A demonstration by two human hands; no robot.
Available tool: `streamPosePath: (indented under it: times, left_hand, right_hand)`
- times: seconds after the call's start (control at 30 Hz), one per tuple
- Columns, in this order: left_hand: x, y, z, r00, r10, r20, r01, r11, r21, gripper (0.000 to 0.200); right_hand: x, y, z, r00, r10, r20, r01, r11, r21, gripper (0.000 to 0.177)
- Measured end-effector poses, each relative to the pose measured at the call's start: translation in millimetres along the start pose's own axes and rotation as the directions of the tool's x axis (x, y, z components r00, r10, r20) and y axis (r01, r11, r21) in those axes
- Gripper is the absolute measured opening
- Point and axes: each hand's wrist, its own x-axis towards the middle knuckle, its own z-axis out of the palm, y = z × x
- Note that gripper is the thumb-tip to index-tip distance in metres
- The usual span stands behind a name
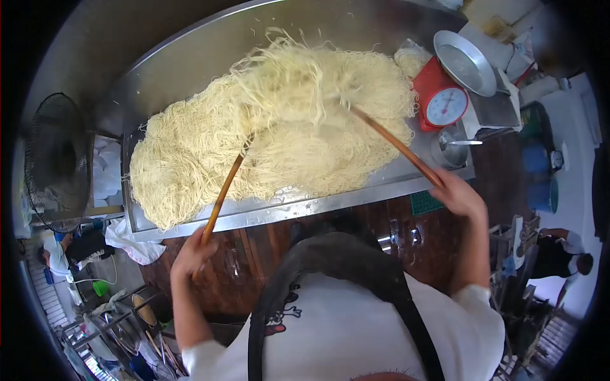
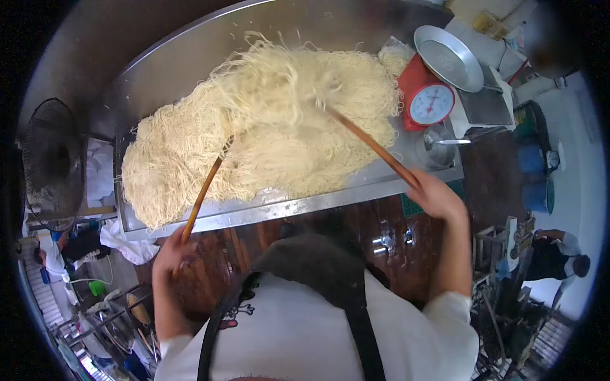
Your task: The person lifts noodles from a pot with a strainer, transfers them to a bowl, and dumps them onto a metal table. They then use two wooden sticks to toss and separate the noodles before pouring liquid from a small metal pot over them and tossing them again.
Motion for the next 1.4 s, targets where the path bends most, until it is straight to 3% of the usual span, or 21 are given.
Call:
streamPosePath:
  times: [0.07, 0.13, 0.23, 0.27, 0.33, 0.37, 0.43, 0.53, 0.6, 0.63, 0.7, 0.83, 0.9, 0.97, 1.03, 1.1, 1.13, 1.17, 1.3, 1.37, 1.4]
  left_hand:
    - [-37.2, -13.9, -1.8, 0.999, -0.026, -0.037, 0.031, 0.988, 0.15, 0.057]
    - [-29.5, -48.6, 8.8, 0.988, 0.105, -0.116, -0.044, 0.897, 0.439, 0.057]
    - [63.3, -32.2, 73.2, 0.988, 0.106, -0.112, -0.057, 0.927, 0.369, 0.057]
    - [115.6, -47.9, 93.9, 0.922, 0.368, -0.116, -0.292, 0.863, 0.413, 0.058]
    - [177.0, -7.7, 126.1, 0.843, 0.516, -0.153, -0.451, 0.833, 0.322, 0.055]
    - [163.9, 47.7, 125.8, 0.922, 0.377, -0.081, -0.354, 0.91, 0.214, 0.052]
    - [131.4, 69.1, 117.3, 0.939, 0.34, -0.049, -0.344, 0.926, -0.154, 0.052]
    - [113.3, 17.7, 115.5, 0.962, 0.27, -0.035, -0.27, 0.933, -0.239, 0.056]
    - [165.7, -39.7, 148.6, 0.786, 0.571, -0.237, -0.591, 0.806, -0.015, 0.056]
    - [165.9, -20.1, 153.2, 0.854, 0.486, -0.183, -0.508, 0.856, -0.098, 0.055]
    - [164.7, 21.5, 162.2, 0.953, 0.295, -0.067, -0.302, 0.924, -0.234, 0.052]
    - [80.9, 107.2, 94.2, 0.9, 0.423, -0.107, -0.425, 0.794, -0.434, 0.053]
    - [75.7, 78.6, 50.3, 0.878, 0.456, -0.144, -0.478, 0.818, -0.321, 0.059]
    - [64.6, 21.3, 1.1, 0.933, 0.327, -0.15, -0.334, 0.942, -0.028, 0.061]
    - [43.4, -68.0, -49.7, 0.944, 0.305, -0.124, -0.264, 0.926, 0.27, 0.062]
    - [-25.6, -110.8, -68.4, 0.974, 0.212, -0.078, -0.167, 0.908, 0.384, 0.063]
    - [-41.6, -154.7, -75.2, 0.891, 0.453, -0.043, -0.375, 0.785, 0.493, 0.058]
    - [-43.0, -161.0, -67.3, 0.923, 0.379, -0.061, -0.304, 0.819, 0.487, 0.057]
    - [21.9, -157.6, 17.0, 0.964, 0.225, -0.141, -0.14, 0.883, 0.448, 0.054]
    - [98.3, -149.1, 61.9, 0.881, 0.449, -0.15, -0.355, 0.837, 0.417, 0.058]
    - [111.8, -110.9, 69.7, 0.891, 0.446, -0.087, -0.396, 0.856, 0.333, 0.056]
  right_hand:
    - [-39.3, -5.2, -19.5, 0.949, 0.193, 0.247, -0.177, 0.98, -0.087, 0.039]
    - [-15.8, 19.2, 29.6, 0.964, 0.066, 0.256, -0.047, 0.995, -0.083, 0.038]
    - [73.9, 27.3, 141.7, 0.979, -0.06, 0.197, 0.047, 0.996, 0.072, 0.037]
    - [107.4, 4.8, 169.8, 0.984, -0.115, 0.137, 0.09, 0.98, 0.177, 0.035]
    - [156.3, -45.8, 193.4, 0.982, -0.1, 0.161, 0.049, 0.955, 0.294, 0.033]
    - [153.5, -77.2, 178.5, 0.973, -0.07, 0.22, -0.018, 0.927, 0.374, 0.032]
    - [132.6, -76.6, 164.8, 0.983, -0.18, 0.022, 0.161, 0.921, 0.355, 0.031]
    - [103.5, -57.0, 176.6, 0.989, -0.146, -0.024, 0.146, 0.94, 0.309, 0.03]
    - [102.0, -28.9, 235.7, 0.977, -0.192, -0.092, 0.211, 0.927, 0.311, 0.03]
    - [115.7, -14.1, 280.5, 0.956, -0.25, -0.151, 0.286, 0.907, 0.308, 0.027]
    - [101.2, -97.4, 242.9, 0.983, -0.03, 0.182, -0.076, 0.833, 0.549, 0.023]
    - [74.3, -178.1, 143.7, 0.994, -0.109, 0.019, 0.057, 0.658, 0.751, 0.018]
    - [90.5, -143.6, 143.7, 0.933, -0.266, -0.244, 0.349, 0.839, 0.419, 0.025]
    - [78.4, -106.1, 122.7, 0.907, -0.29, -0.304, 0.342, 0.931, 0.131, 0.037]
    - [40.6, -55.6, 105.5, 0.994, -0.1, -0.039, 0.101, 0.995, 0.016, 0.042]
    - [-28.6, -44.6, 86.9, 0.999, -0.035, 0.005, 0.036, 0.999, -0.034, 0.041]
    - [-57.9, -67.7, 68.3, 0.97, 0.179, 0.165, -0.163, 0.981, -0.109, 0.04]
    - [-74.5, -56.9, 71.4, 0.949, 0.207, 0.239, -0.172, 0.972, -0.162, 0.041]
    - [-24.3, -35.7, 196.6, 0.98, 0.062, 0.187, -0.069, 0.997, 0.031, 0.043]
    - [31.0, -52.2, 288.9, 0.974, -0.196, -0.112, 0.218, 0.946, 0.238, 0.038]
    - [45.1, -97.7, 288.4, 0.995, -0.096, 0.023, 0.085, 0.954, 0.287, 0.031]
